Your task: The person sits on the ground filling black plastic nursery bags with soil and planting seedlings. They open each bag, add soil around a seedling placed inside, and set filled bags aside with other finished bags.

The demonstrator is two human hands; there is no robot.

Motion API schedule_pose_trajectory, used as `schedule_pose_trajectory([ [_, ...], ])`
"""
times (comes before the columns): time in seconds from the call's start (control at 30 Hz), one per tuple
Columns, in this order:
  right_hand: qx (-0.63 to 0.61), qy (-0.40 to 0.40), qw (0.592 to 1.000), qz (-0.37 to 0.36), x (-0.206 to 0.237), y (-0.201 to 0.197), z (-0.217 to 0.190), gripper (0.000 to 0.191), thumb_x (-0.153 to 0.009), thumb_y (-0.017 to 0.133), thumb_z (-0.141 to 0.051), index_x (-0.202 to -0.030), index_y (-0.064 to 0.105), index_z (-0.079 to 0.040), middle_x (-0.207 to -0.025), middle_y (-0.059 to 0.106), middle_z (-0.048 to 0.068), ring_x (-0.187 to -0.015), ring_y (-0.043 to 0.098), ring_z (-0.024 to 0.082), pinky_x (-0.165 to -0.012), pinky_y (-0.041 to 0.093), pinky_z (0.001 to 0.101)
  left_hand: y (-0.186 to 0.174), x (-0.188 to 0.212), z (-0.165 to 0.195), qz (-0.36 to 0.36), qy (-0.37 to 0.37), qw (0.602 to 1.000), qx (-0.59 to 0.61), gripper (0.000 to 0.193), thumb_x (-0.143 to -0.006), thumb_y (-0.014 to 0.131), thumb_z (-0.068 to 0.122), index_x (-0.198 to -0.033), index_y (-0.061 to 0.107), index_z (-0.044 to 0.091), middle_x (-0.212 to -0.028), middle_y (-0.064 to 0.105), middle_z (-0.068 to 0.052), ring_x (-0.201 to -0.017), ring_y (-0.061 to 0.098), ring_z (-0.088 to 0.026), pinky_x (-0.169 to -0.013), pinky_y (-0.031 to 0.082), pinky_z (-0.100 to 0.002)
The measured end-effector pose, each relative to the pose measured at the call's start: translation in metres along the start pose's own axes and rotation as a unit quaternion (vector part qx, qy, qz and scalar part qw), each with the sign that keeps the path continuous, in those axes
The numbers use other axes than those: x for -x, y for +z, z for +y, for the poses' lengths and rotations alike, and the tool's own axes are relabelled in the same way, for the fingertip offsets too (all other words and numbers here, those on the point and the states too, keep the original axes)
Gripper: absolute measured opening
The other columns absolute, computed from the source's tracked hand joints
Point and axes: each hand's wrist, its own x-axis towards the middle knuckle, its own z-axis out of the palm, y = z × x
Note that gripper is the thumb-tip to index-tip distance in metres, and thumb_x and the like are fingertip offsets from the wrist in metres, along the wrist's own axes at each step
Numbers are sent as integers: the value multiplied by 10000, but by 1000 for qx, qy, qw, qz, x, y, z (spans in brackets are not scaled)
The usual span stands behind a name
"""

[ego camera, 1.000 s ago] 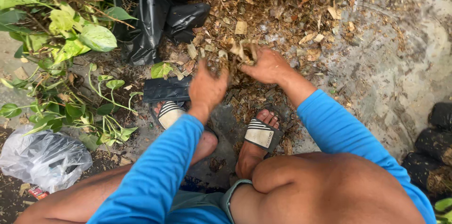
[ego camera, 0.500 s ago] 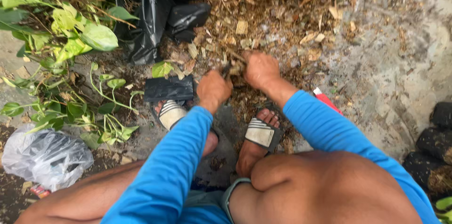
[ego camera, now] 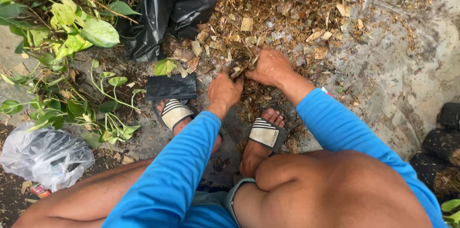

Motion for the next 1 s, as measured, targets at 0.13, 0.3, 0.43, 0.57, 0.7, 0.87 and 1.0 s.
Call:
schedule_pose_trajectory([
  [0.13, -1, 90, 994, -57, -7, 18, 7, 511, -926, 656, -316, -1429, 631, -234, -1149, 752, 172, -1055, 746, 344, -987, 570, 485, -27, -8, 11, 28, 50, 997, -54, 492, -860, 687, 340, -1328, 681, 186, -1131, 741, -214, -1087, 691, -422, -997, 524, -491],
  [0.3, -64, 17, 996, -51, -18, 12, 37, 763, -887, 809, -483, -1400, 489, -17, -1307, 569, 296, -1197, 573, 467, -1005, 463, 523, -33, -5, 3, 65, 63, 996, -15, 539, -912, 678, 400, -1334, 613, 70, -1096, 728, -234, -1058, 671, -453, -955, 505, -526],
  [0.43, -74, -10, 996, -44, -19, 8, 32, 605, -865, 781, -474, -1293, 659, -64, -1269, 670, 202, -1162, 654, 377, -1053, 516, 448, -10, -1, 1, 7, 15, 1000, -23, 444, -974, 656, 387, -1272, 652, 58, -1098, 708, -275, -1055, 669, -466, -968, 508, -532],
  [0.57, 22, 52, 998, 9, -6, 27, 5, 612, -867, 758, -390, -1406, 612, -139, -1287, 670, 169, -1126, 677, 351, -1001, 536, 488, -1, 0, 1, 7, 74, 995, -71, 564, -857, 644, 258, -1398, 569, 117, -1057, 732, -245, -974, 695, -460, -920, 526, -536],
  [0.7, -6, 108, 994, -7, -4, 22, 8, 646, -852, 764, -322, -1464, 568, -254, -1304, 674, 146, -1120, 690, 347, -978, 560, 489, -14, -5, 4, 17, 88, 990, -107, 465, -907, 670, 343, -1318, 643, 126, -1083, 744, -225, -1022, 694, -439, -950, 529, -524],
  [0.87, -126, -80, 986, 75, 7, -14, 26, 899, -720, 969, -436, -1407, 500, -93, -1316, 571, 270, -1145, 602, 454, -953, 493, 533, -35, 2, 2, 119, 151, 981, 3, 646, -820, 724, 371, -1372, 576, 71, -1066, 737, -221, -976, 702, -435, -879, 529, -533],
  [1.0, -93, -140, 977, 132, 38, -9, 11, 452, -819, 834, -279, -1234, 709, -150, -1246, 678, 127, -1088, 697, 344, -920, 572, 446, -33, 30, 6, 59, 87, 993, 47, 667, -934, 657, 353, -1510, 448, 89, -968, 753, -242, -958, 697, -456, -897, 532, -531],
])
